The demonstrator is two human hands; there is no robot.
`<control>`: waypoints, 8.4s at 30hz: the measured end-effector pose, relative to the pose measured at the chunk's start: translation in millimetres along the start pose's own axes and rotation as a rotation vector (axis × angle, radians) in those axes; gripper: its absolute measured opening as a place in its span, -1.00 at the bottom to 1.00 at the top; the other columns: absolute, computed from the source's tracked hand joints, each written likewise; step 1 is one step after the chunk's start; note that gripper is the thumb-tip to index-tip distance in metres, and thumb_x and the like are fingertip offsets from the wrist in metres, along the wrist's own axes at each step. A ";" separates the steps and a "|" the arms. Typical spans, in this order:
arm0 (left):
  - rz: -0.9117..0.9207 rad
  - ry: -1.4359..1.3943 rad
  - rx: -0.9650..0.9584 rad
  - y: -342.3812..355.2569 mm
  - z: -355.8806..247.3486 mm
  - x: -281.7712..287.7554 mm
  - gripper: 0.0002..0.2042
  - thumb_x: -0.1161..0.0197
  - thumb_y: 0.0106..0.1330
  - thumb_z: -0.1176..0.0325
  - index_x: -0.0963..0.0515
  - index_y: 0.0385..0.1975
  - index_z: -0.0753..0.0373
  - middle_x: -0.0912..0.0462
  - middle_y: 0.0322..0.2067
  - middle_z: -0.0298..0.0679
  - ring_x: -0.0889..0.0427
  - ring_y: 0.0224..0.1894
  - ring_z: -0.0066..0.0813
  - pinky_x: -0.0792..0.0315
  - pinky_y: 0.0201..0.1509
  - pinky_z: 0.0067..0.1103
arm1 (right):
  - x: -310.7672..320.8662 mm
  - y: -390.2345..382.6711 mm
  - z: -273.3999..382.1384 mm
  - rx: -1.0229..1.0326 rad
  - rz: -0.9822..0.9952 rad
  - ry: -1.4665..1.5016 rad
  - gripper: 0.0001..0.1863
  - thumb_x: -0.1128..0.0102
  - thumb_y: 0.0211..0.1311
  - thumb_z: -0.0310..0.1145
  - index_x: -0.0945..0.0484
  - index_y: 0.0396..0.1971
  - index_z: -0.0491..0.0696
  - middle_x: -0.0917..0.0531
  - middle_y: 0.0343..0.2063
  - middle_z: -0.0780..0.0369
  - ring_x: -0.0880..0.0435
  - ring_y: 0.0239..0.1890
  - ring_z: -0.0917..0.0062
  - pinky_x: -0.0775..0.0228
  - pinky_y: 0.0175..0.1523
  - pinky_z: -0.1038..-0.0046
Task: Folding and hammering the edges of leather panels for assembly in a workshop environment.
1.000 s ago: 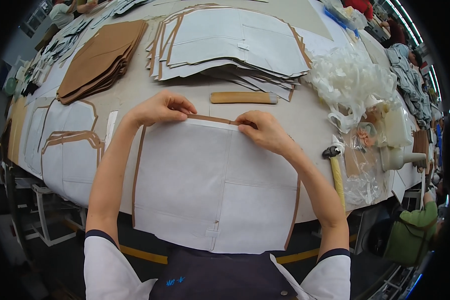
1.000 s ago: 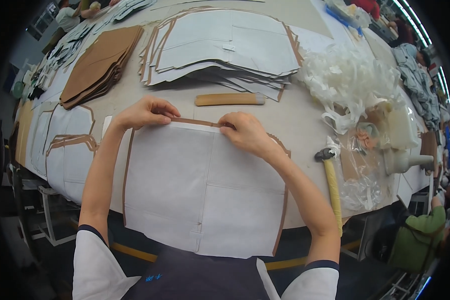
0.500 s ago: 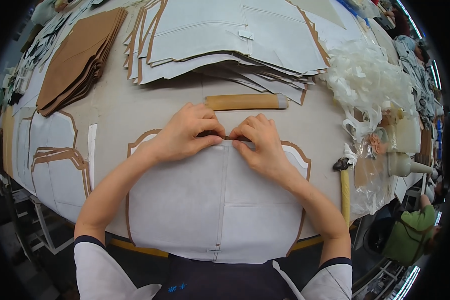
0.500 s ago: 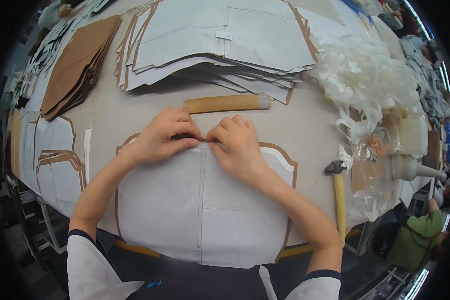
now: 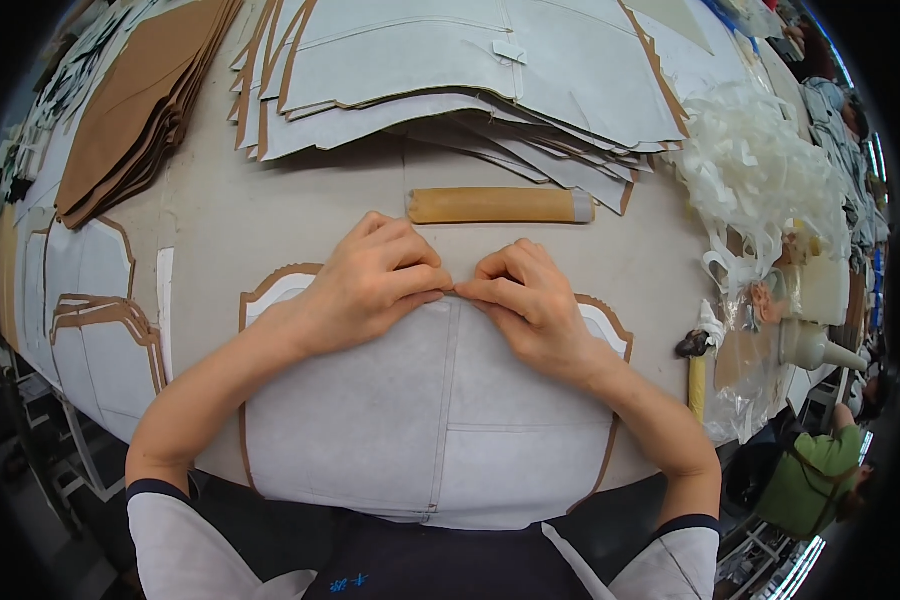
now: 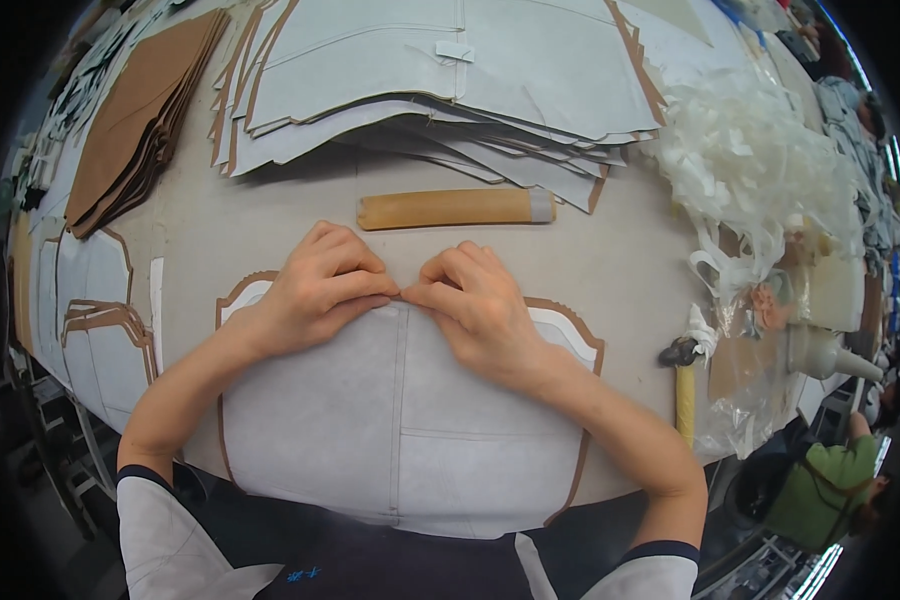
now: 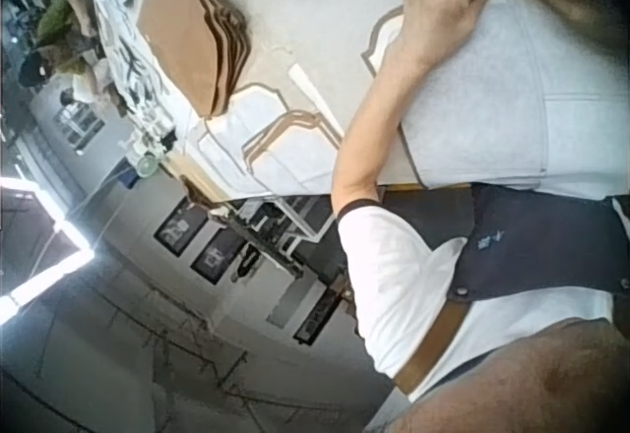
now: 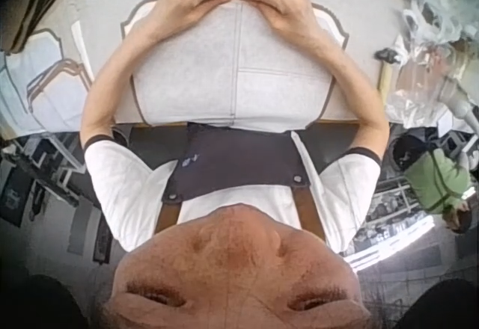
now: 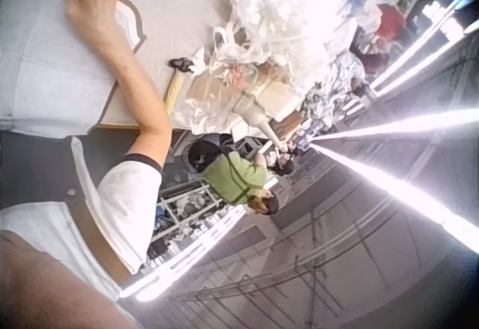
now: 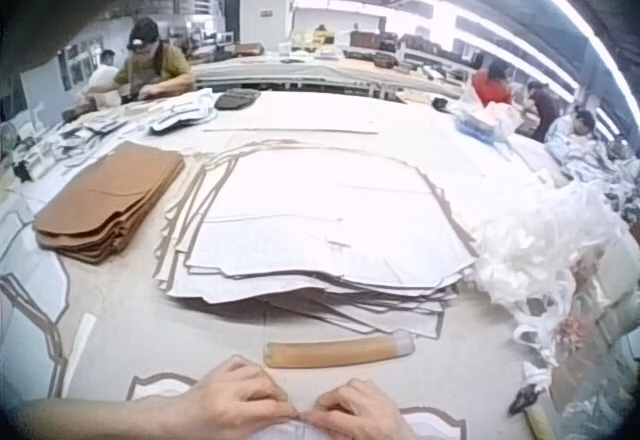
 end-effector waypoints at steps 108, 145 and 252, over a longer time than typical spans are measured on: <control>0.053 0.832 0.086 10.1 -87.9 -46.3 -0.56 -0.37 0.10 0.56 -0.66 0.07 0.33 -0.62 -0.05 -0.19 -0.55 0.24 -0.20 -0.10 0.52 0.11 | 67.4 -87.2 -9.4 0.112 -0.093 -0.320 -0.52 -0.26 -0.05 -0.64 -0.65 -0.01 -0.26 -0.61 -0.10 0.11 -0.58 -0.04 0.23 -0.54 0.06 0.26; 0.309 -0.199 -0.175 135.2 -68.9 -119.0 -0.84 -0.50 0.21 0.42 -0.78 -0.22 0.06 -0.61 -0.24 -0.43 -0.48 -0.09 -0.40 -0.28 0.08 -0.40 | 111.7 -132.3 -18.8 -0.520 -0.221 -0.209 -0.88 -0.34 0.16 -0.55 -0.65 -0.33 -0.03 -0.57 -0.25 0.29 -0.47 -0.06 0.33 -0.22 0.04 0.26; -0.149 0.485 0.177 57.0 -130.5 -126.4 -0.46 -0.44 0.07 0.50 -0.63 0.16 0.37 -0.61 0.10 -0.14 -0.58 0.05 -0.21 -0.41 0.09 -0.33 | 129.7 -65.6 -30.1 0.387 0.481 -0.334 -0.68 -0.31 0.06 -0.45 -0.67 -0.12 -0.06 -0.59 -0.14 0.31 -0.52 -0.04 0.42 -0.34 0.10 0.32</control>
Point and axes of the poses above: each hand's wrist, its own y-axis towards the middle knuckle, its own x-axis out of the back of the hand, z = x × y, the point moved 7 cm from there along y, towards the middle knuckle
